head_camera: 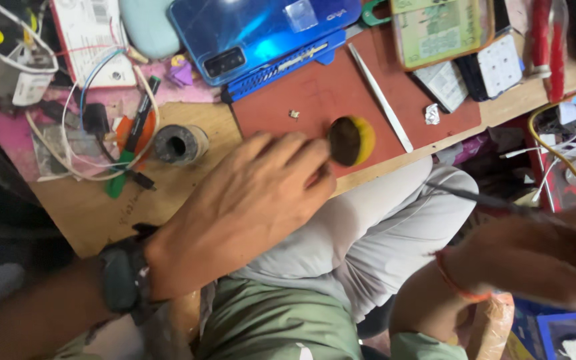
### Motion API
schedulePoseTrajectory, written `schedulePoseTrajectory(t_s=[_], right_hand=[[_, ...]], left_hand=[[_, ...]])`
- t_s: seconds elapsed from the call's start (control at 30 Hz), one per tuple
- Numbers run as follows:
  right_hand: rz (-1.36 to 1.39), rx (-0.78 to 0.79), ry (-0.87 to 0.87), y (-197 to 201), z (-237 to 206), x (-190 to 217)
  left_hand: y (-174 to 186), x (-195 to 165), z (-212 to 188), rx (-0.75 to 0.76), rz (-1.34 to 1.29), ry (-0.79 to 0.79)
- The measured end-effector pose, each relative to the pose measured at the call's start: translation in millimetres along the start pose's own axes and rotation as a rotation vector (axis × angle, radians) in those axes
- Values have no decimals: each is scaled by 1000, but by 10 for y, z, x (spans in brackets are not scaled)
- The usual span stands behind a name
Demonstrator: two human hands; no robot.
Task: The person solders a small green circuit board at a cluttered repair workbench. They hold the board with one hand while applying a soldering iron to its contacts, dip the iron in a solder reel, and reposition the board repeatedly to solder different points.
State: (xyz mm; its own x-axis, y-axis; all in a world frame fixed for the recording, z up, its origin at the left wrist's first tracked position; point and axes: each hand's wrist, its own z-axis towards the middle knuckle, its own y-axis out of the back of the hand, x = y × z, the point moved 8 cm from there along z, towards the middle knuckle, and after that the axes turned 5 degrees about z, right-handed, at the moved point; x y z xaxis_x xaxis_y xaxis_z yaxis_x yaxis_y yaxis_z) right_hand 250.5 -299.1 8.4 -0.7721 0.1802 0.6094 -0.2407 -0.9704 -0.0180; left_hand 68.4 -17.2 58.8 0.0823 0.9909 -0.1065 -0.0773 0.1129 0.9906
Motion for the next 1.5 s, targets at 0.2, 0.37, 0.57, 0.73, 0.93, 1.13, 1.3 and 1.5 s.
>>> schedulePoseTrajectory(t_s=[0.2,0.37,0.57,0.73,0.93,1.13,1.3,1.5], right_hand=[[568,72,-112,-582,-105,154],[691,-216,-421,-486,-183,-132],[451,78,-108,-418,-66,-50],[477,-40,-142,-286,29,-160],[146,38,-44,-284,-94,-169],[380,38,-193,-322,-381,-358],[409,72,-210,-612,-710,45],[556,171,-287,-797,-1073,324]], left_hand=[[11,56,-57,-44,-45,117],[0,110,-42,-77,-150,129],[-65,97,40,-77,-152,106],[-24,85,47,-45,-152,122],[193,188,-103,-78,-104,254],[663,631,-670,-165,-60,472],[627,765,-795,-102,-36,383],[238,930,-768,86,-244,552]])
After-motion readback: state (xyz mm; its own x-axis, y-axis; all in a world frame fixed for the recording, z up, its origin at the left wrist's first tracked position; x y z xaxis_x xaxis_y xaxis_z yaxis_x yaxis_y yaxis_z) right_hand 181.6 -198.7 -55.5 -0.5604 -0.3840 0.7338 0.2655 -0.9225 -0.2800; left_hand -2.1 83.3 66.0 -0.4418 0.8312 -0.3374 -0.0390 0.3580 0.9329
